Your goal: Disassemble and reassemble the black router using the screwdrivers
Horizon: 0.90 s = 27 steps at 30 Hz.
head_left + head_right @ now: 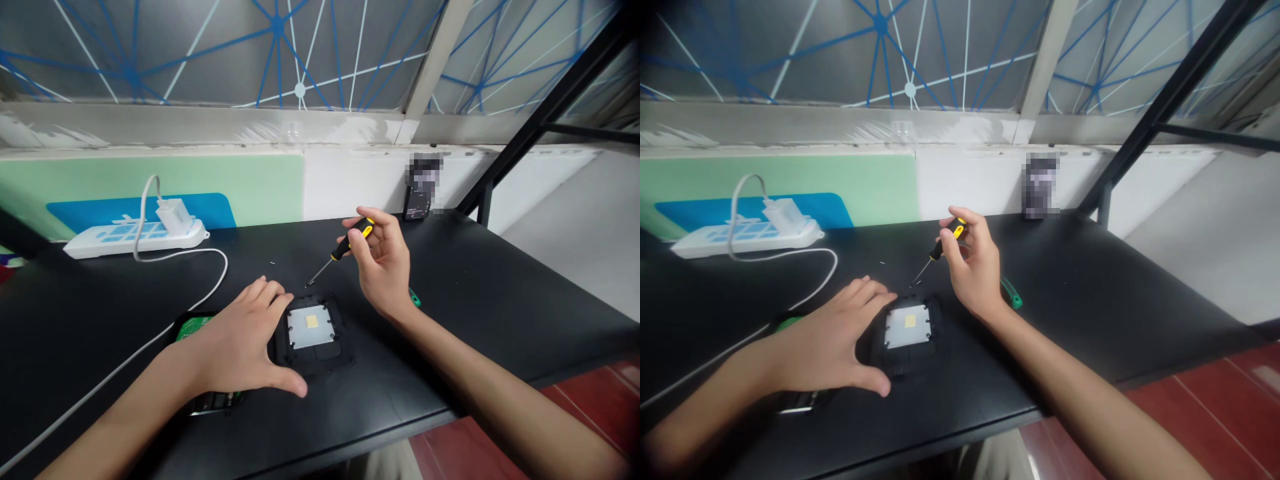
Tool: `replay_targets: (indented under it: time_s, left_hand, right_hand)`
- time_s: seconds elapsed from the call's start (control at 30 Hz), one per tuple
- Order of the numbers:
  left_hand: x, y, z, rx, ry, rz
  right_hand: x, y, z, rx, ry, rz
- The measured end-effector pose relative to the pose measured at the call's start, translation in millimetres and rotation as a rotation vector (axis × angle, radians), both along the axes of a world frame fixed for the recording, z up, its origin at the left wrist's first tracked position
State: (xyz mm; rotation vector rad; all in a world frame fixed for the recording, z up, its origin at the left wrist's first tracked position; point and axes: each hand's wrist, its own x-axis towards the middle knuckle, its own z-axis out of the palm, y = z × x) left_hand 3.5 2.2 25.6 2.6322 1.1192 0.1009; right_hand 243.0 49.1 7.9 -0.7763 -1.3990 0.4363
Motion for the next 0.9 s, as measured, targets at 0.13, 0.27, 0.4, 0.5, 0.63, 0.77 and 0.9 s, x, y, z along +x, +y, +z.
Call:
replay_targets:
  time_s: [0.13,0.27,0.4,0.5,0.63,0.77,0.9]
  left_hand:
    - [0.1,1.8,1.9,0.013,-0.034,0.014]
    - [0.6,2.6,2.9,0.025,-0.038,0.007]
    - [1.5,2.2,1.5,-0.006,-0.030,0.009]
    - [1.9,1.9,0.0,-0.032,-0.013,0.018]
    - [2.0,1.2,0.3,-0.034,-0.020,0.019]
    - [2.9,1.0,2.9,-0.044,-0.019,0.010]
    - [4.0,1.7,3.2,-0.035,-0.024,0.000]
  right_hand:
    - [-0.8,-0.2,-2.9,-0.017,-0.005,0.016]
    - [-1.4,0.1,-4.8,-0.022,-0.007,0.023]
    - [-2.8,-0.4,-6.2,-0.020,-0.031,0.022]
    - [-3.8,-1.6,-5.5,-0.037,-0.026,0.022]
    - [-4.8,-3.4,-3.3,-0.062,0.013,0.041]
    - [-5.4,-4.1,-2.4,-0.062,0.029,0.050]
    - [-5.8,-4.1,-2.0,-0.061,0.031,0.053]
